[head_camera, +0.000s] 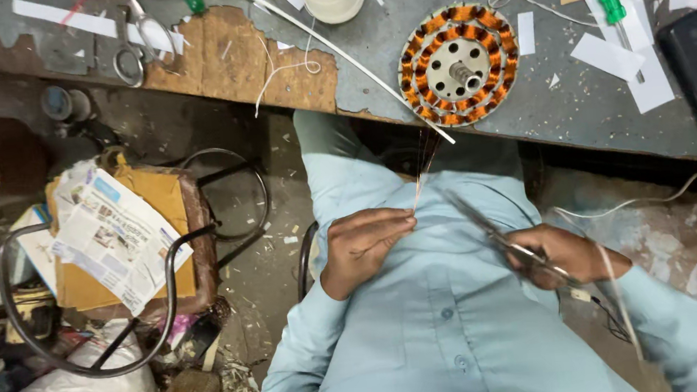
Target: The person uses a green-handled screwdriver to tighten or adjust components on a small electrical part with copper windings. They then use scissors to cut a white plastic strip and a match to ignite a small flame near the component.
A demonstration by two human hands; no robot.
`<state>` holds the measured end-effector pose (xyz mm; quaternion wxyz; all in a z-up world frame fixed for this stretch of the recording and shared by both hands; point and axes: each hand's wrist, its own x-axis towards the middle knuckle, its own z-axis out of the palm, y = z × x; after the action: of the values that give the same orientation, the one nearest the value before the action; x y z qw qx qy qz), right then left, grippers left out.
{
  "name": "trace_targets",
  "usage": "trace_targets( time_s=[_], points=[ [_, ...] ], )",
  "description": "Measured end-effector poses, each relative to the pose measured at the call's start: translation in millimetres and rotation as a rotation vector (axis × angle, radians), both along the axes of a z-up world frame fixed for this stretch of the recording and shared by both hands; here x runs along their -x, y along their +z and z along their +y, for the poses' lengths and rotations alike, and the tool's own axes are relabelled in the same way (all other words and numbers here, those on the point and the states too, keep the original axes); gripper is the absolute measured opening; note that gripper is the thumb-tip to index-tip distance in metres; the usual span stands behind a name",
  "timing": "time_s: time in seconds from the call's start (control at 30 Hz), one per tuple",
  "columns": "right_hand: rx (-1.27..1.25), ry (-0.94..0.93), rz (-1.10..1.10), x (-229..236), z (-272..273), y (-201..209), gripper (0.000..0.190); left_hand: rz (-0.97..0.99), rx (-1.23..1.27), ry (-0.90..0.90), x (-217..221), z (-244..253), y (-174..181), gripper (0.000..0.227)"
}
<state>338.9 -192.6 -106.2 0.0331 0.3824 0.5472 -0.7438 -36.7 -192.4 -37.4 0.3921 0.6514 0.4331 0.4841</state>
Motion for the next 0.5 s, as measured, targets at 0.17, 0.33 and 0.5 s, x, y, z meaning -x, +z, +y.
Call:
trace_targets(
  time_s=[0.17, 0.33, 0.5],
  points=[
    [-0.248, 0.273, -0.08, 37, 40, 21, 0.035, -0.031, 0.041, 0.011, 0, -4, 0, 0.017],
    [-0.308, 0.22, -0.04, 14, 42, 24, 0.03, -0.172, -0.015, 0.019, 34, 10, 32, 0.013],
    [-0.26, -0.471, 0.197, 8, 29, 43, 0.028, 0.762, -0.345, 0.401, 54, 86, 59, 0.052]
  ],
)
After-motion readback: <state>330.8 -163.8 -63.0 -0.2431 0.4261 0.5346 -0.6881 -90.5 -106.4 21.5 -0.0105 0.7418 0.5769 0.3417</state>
